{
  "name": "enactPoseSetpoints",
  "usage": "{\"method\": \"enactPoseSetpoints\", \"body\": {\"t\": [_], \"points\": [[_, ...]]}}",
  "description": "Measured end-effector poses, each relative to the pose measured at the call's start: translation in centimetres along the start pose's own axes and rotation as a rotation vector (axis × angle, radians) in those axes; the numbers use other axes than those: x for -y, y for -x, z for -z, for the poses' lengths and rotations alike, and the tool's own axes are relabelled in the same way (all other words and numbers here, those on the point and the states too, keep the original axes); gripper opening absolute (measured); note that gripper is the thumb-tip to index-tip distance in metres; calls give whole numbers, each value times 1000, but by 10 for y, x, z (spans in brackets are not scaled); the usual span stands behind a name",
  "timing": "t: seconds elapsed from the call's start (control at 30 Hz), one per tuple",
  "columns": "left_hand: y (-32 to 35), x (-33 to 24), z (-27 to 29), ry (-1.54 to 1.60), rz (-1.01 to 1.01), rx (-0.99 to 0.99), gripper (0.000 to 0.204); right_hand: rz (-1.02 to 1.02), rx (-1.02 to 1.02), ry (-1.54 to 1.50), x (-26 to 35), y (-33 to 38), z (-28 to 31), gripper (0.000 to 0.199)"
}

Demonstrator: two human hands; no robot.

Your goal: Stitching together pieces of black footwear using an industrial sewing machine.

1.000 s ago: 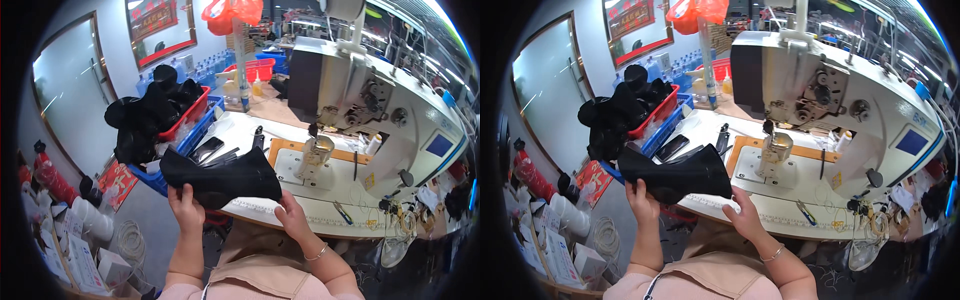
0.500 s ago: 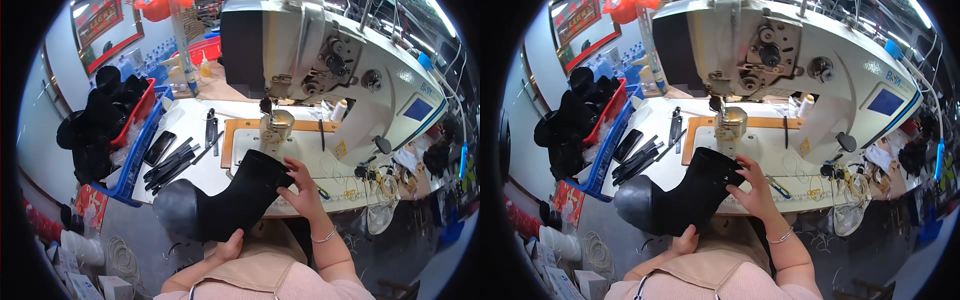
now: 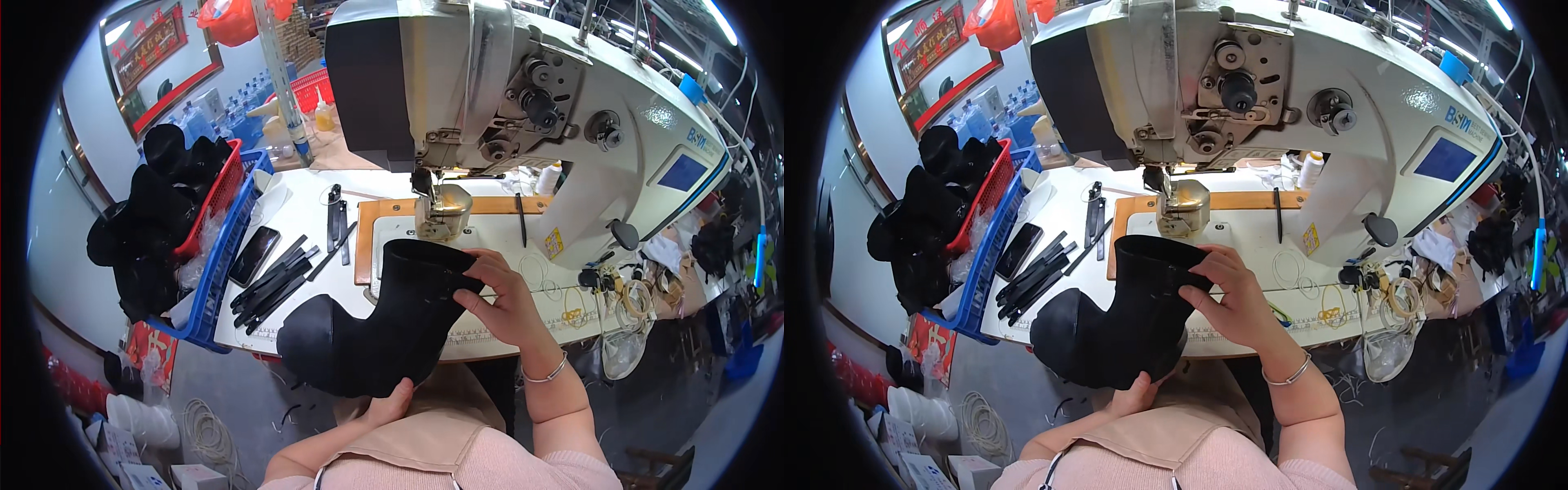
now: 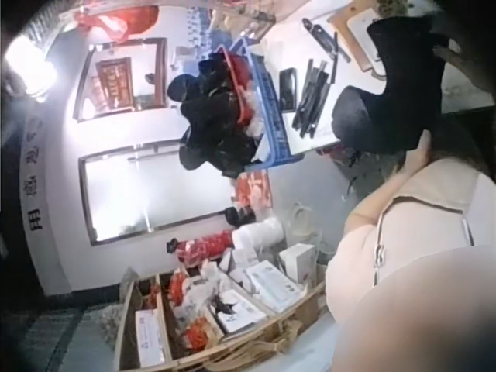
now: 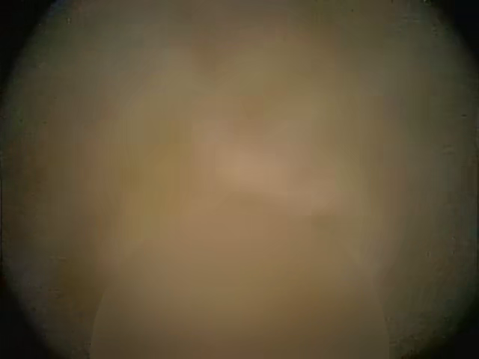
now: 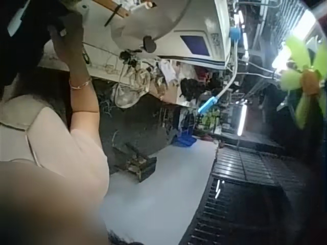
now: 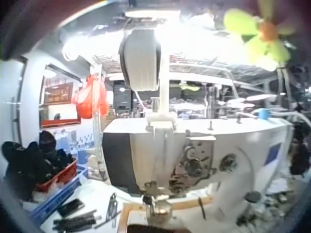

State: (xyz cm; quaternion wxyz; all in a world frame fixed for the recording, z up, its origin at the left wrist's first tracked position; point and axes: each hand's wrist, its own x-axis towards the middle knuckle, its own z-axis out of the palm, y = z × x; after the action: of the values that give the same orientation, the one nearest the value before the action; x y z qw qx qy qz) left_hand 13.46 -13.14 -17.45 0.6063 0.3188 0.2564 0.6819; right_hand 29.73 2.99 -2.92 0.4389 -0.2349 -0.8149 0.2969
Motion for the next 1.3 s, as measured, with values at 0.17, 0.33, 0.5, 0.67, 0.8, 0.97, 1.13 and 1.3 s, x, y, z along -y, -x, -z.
{"method": "enactPoseSetpoints", "body": {"t": [0.17,0.33,0.5,0.67,0.8,0.97,1.13,1.3], "points": [[6,-40,-4,-237,663,579,66,-44,-18,-64,-15,-8,8,20],[-38,-162,-44,-419,260,905,45,75,165,36,-21,-30,30,19],[-129,-185,-100,-1622,-581,475,24,267,243,139,11,-43,24,21],[-149,-167,-89,-1663,-391,476,19,180,-203,341,17,-9,-11,24],[-147,-163,-101,-1663,-274,510,19,1,-229,319,20,0,-25,24],[-146,-162,-97,-1683,-277,509,18,-92,21,262,32,-16,-3,19],[-140,-156,-101,-1865,-719,438,14,-618,160,-520,25,-16,1,18],[-145,-153,-108,-1853,-477,470,18,-612,-16,-531,40,2,-23,22]]}}
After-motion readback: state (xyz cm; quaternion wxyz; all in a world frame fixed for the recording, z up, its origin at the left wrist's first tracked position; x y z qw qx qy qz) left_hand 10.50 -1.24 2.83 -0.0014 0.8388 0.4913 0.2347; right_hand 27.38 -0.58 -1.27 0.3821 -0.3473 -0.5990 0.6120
